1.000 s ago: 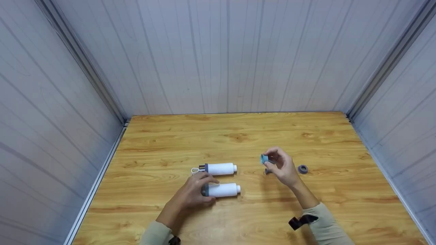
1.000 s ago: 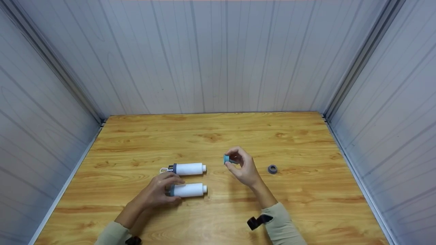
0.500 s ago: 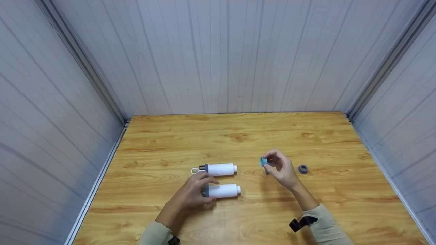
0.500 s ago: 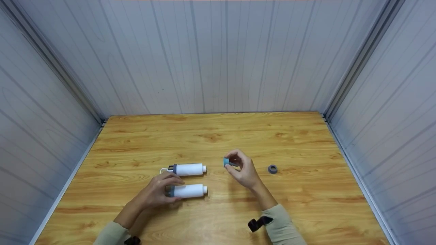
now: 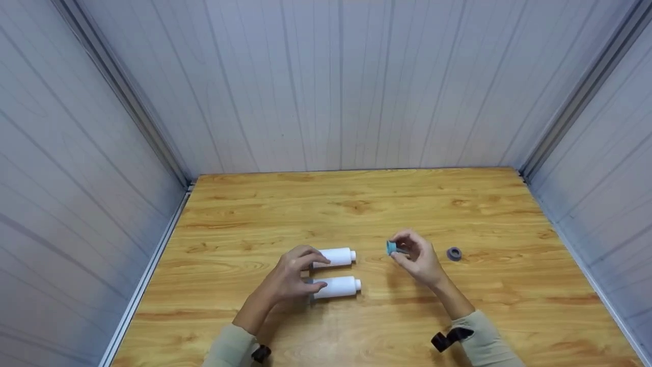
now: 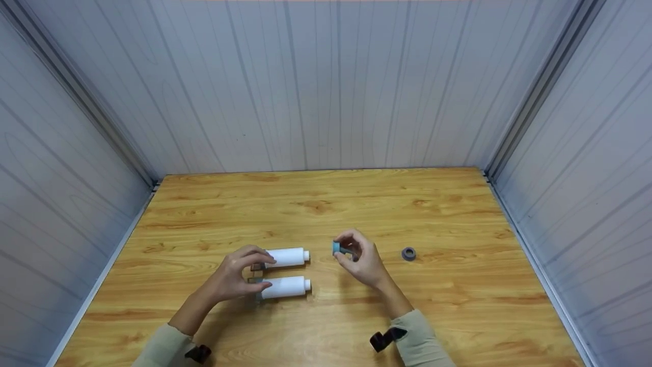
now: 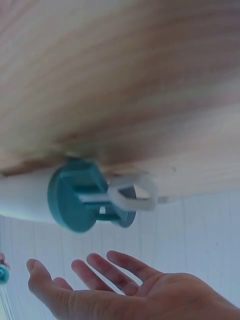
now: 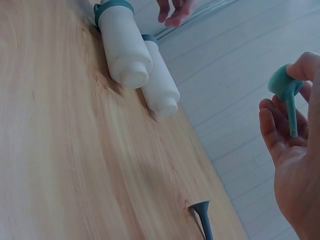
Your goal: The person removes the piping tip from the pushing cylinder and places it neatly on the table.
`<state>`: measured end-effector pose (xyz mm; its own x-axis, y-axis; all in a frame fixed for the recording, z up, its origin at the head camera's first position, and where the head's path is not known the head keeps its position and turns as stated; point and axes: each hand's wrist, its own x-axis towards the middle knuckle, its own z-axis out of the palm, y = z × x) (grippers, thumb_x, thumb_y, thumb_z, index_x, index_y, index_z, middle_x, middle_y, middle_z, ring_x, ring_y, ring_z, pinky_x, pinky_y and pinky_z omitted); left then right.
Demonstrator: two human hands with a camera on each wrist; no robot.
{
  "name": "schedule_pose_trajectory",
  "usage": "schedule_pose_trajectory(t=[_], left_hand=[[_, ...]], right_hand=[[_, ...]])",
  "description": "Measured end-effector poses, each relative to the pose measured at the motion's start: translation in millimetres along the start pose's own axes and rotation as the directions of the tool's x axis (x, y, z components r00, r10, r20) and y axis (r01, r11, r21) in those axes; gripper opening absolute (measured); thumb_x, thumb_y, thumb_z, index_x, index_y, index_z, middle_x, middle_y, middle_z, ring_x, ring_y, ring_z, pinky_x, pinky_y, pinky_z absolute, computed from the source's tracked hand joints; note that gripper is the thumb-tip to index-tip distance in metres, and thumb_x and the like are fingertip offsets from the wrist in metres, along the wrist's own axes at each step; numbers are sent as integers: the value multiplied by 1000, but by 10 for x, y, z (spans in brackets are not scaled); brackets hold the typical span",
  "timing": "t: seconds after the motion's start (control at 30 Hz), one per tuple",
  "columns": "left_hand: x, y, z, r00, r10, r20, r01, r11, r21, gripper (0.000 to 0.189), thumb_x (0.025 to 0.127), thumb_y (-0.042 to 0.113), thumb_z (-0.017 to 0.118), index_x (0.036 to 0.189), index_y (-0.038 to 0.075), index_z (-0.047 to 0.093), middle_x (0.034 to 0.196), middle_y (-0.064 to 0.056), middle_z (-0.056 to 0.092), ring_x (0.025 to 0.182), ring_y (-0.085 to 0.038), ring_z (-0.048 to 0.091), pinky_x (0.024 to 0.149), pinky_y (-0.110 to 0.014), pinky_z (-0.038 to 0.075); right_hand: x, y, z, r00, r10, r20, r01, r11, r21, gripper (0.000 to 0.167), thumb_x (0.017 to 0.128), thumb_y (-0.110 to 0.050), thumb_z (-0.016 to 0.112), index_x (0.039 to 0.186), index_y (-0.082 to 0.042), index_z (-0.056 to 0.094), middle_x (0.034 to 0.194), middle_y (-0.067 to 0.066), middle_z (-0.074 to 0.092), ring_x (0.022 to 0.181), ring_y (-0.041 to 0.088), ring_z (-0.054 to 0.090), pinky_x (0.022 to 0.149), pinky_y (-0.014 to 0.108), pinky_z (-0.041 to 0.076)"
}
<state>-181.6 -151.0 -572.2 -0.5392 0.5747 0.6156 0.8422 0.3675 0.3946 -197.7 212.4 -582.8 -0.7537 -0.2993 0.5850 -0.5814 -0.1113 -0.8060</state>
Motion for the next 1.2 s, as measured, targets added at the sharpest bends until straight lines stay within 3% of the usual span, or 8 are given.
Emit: schedule_pose_trajectory(t=[0.1,0.33,0.83,1.0,1.2], left_hand=[[58,12,-3,1000,13,-15,-13,1000,0,47,77,9,102,119,7,81,114,-10,79,103,-25,77,83,-38,67],[192,50,-1,999,-37,-2,37,999,-20,46,83,9,99,126,9,81,121,-10,82,111,-26,81,90,-40,69],[437,120,41,995,-75,-71,67,992,-107,56,87,3,95,140,6,79,138,-18,81,125,-37,81,100,-51,69],[512,160,76,994,-67,-91,56,991,-119,52,88,6,95,138,7,80,136,-17,83,123,-35,82,101,-50,69],[586,177,127,993,-63,-96,53,992,-111,45,92,10,93,135,9,82,133,-15,84,121,-33,83,101,-48,69]], right_hand=[[-10,-3,11,1000,22,4,-22,1000,-2,32,90,28,65,122,25,60,122,-9,70,111,3,72,92,17,64],[-24,-9,35,999,45,-26,-46,998,-39,35,88,28,70,122,22,68,123,-11,72,111,3,73,94,17,64],[11,-33,141,989,131,-71,-131,991,2,34,91,22,75,125,21,72,120,-7,76,114,4,75,102,20,64],[46,-52,190,989,129,-67,-130,991,-13,35,91,21,76,126,20,72,121,-8,75,114,4,75,104,20,63],[100,-32,231,997,62,-43,-62,998,-3,36,91,24,75,126,21,72,122,-7,76,113,5,75,103,21,64]])
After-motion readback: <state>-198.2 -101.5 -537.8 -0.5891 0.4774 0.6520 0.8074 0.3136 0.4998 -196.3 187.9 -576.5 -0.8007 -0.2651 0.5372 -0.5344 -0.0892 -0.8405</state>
